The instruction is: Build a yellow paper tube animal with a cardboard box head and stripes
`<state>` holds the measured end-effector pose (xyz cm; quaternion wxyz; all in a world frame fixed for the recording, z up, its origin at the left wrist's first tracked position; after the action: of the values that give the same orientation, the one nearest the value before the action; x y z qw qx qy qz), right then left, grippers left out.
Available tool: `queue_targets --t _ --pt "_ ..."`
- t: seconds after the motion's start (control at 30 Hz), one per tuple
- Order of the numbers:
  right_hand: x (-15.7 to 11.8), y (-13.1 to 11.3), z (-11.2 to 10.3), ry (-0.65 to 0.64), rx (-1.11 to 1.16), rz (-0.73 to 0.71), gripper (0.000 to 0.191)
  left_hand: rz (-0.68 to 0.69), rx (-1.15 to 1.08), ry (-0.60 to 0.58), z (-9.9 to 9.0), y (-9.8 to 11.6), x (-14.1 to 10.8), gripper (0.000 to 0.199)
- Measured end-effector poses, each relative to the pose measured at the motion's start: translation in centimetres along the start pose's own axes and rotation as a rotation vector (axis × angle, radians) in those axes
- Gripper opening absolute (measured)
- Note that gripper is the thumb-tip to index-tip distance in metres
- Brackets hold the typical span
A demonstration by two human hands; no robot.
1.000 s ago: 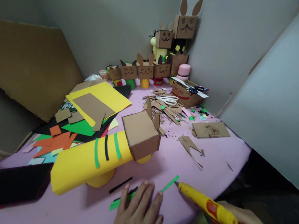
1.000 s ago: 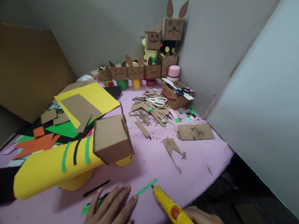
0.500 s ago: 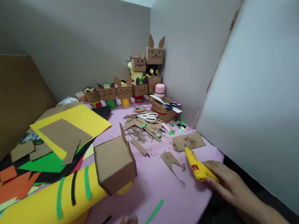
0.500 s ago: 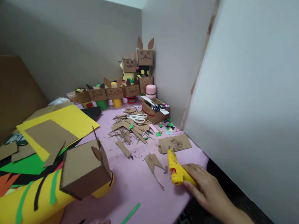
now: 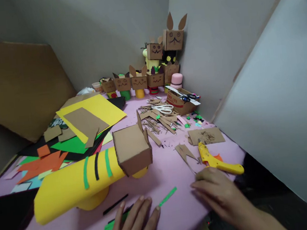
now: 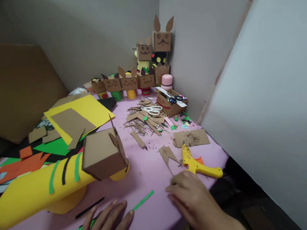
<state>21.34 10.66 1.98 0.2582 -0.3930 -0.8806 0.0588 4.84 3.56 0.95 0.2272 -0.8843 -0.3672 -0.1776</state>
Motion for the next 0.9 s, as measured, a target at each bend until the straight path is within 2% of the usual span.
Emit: queue_targets --t 0.07,0.2,0.33,0.47,0.6,0.7,0.9 --pt "1.4 -2.1 2.3 -0.061 -0.001 -0.062 0.019 -0.007 0.001 -0.018 0.0 0.1 0.1 0.026" --pt "2.8 -1.8 4.9 -0.134 0.066 -0.008 0.016 -0.049 -0.03 0.002 -0.1 0.1 0.0 0.026" --pt "2.9 -1.2 5.2 -0.148 0.043 -0.027 0.013 -0.169 -0.094 0.102 -0.7 -0.7 -0.1 0.026" --pt "2.7 -2.3 4.7 -0.062 -0.049 -0.193 0.017 -0.125 -0.109 -0.01 0.0 -0.4 0.0 0.026" --pt "2.2 -3.2 4.8 -0.007 -0.121 -0.307 0.03 -0.141 -0.138 -0.02 -0.1 -0.8 -0.3 0.029" --pt "2.4 -2.6 4.8 -0.046 -0.088 -0.235 0.027 -0.196 -0.194 -0.006 -0.1 -1.3 -0.8 0.033" --pt "3.1 -1.0 5.7 -0.264 0.094 -0.004 0.014 -0.268 -0.215 -0.01 0.1 -1.6 -1.4 0.032"
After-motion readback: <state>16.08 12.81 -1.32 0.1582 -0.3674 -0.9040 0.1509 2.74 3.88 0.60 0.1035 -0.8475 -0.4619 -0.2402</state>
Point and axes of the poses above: each hand's wrist, its own x-axis towards the middle knuckle, its own z-axis out of the palm, y = z × x, the point moved 10 cm from there along x, towards the middle knuckle, and after that the axes turned 4 degrees about -x, right-handed, at the moved point
